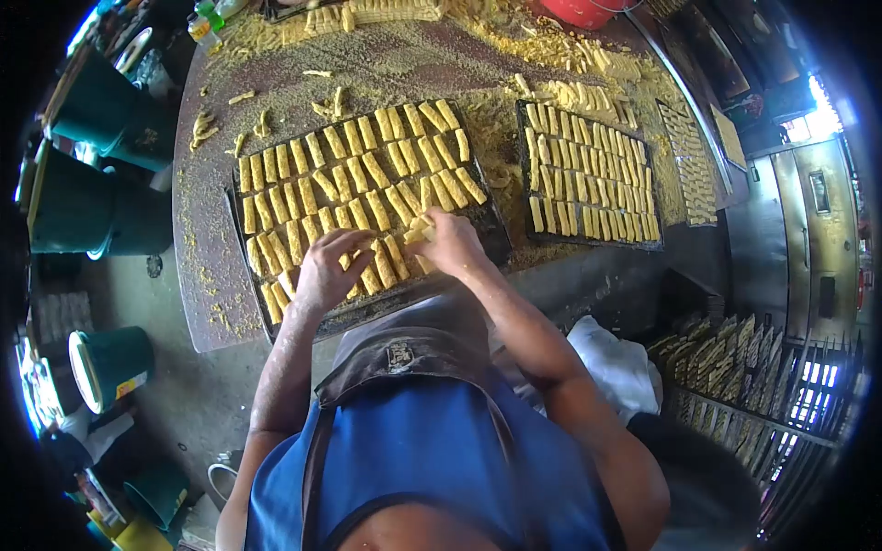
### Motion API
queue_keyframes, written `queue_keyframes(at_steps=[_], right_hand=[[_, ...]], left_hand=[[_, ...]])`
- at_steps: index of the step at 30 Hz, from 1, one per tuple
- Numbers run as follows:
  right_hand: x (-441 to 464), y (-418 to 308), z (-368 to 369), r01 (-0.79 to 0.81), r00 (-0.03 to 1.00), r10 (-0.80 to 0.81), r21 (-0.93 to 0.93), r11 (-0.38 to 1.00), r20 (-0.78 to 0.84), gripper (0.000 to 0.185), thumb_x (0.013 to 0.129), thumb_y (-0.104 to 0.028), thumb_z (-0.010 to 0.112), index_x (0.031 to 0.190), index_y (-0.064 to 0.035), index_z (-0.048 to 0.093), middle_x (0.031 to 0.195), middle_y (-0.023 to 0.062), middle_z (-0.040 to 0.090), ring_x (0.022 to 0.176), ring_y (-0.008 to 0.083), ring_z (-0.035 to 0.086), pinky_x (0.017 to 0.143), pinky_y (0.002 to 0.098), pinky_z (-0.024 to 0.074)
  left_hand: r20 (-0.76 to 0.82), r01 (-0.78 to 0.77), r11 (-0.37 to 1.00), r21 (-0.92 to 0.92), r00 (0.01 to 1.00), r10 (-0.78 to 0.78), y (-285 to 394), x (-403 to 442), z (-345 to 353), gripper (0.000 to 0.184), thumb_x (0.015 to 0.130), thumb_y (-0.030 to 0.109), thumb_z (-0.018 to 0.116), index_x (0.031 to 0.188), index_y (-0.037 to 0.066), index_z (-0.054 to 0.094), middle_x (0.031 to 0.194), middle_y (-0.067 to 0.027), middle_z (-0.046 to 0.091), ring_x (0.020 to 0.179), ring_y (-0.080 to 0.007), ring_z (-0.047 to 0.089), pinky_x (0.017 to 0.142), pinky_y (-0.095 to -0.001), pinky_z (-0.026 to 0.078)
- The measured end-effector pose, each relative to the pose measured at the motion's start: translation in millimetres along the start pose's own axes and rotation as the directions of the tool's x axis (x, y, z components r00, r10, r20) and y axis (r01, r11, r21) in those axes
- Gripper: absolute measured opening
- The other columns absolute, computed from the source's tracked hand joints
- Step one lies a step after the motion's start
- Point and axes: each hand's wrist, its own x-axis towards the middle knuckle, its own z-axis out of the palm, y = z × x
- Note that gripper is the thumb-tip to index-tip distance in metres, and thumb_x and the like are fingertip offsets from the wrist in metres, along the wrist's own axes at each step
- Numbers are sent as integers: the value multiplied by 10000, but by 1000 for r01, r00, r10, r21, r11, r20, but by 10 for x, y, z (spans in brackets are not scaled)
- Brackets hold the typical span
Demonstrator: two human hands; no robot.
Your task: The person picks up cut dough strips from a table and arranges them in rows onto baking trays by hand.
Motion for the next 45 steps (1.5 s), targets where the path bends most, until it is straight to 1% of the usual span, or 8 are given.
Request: queue_keyframes(at_steps=[3,6,10,18,34,36,41,45], right_hand=[[-8,38,-234,-304,948,241,357,883,209,536,752,-317,855,1126,-10,625,963,161,715,832,229,708,724,353,561],[5,229,-275,-3,999,-5,164,986,44,527,760,-311,844,1130,-11,619,972,171,716,836,233,707,722,353,559],[80,253,-314,70,997,-67,-66,995,44,525,778,-256,804,1185,4,599,995,241,696,944,373,690,794,432,549],[100,551,-516,-30,987,-6,219,975,159,464,779,-202,773,1155,26,624,1054,258,681,979,391,674,843,421,533],[-99,480,-558,-169,977,152,-105,980,-152,354,811,-319,764,1010,-34,693,916,208,715,906,371,691,803,440,545],[-87,406,-710,-410,912,407,79,908,57,342,793,-267,776,1022,-27,692,924,198,719,898,330,705,791,412,549],[-5,831,-708,-89,988,78,-75,993,-134,421,737,-268,832,1034,-18,672,914,203,718,871,322,712,765,401,557],[47,857,-764,-109,991,109,-11,994,74,460,738,-329,845,1032,-20,672,910,205,717,874,322,713,761,399,553]], left_hand=[[52,38,998,47,998,-40,5,-3,95,277,835,198,747,1092,97,716,980,-110,715,906,-262,689,839,-401,529],[114,-44,991,127,993,29,82,53,330,348,821,300,786,1119,134,717,1060,-79,715,1022,-227,668,922,-423,516],[135,-155,963,219,983,127,449,182,583,436,745,337,833,1109,129,712,1118,-66,677,1068,-250,623,940,-431,473],[33,-143,928,343,989,141,462,185,873,400,745,273,796,1115,159,695,1104,-34,646,1058,-252,586,925,-428,403],[194,-291,908,302,951,240,328,329,830,188,836,167,650,1012,128,705,1092,-37,652,1113,-230,560,954,-437,378],[155,-256,913,318,964,216,319,331,865,196,828,161,661,1015,126,707,1096,-38,655,1117,-232,563,961,-438,377],[41,-182,948,262,983,177,442,279,1060,260,785,218,746,1034,144,716,1111,-38,661,1116,-225,573,955,-437,383],[66,-162,931,328,987,149,490,293,1124,337,757,256,784,1068,150,711,1121,-39,659,1101,-224,586,936,-431,389]])
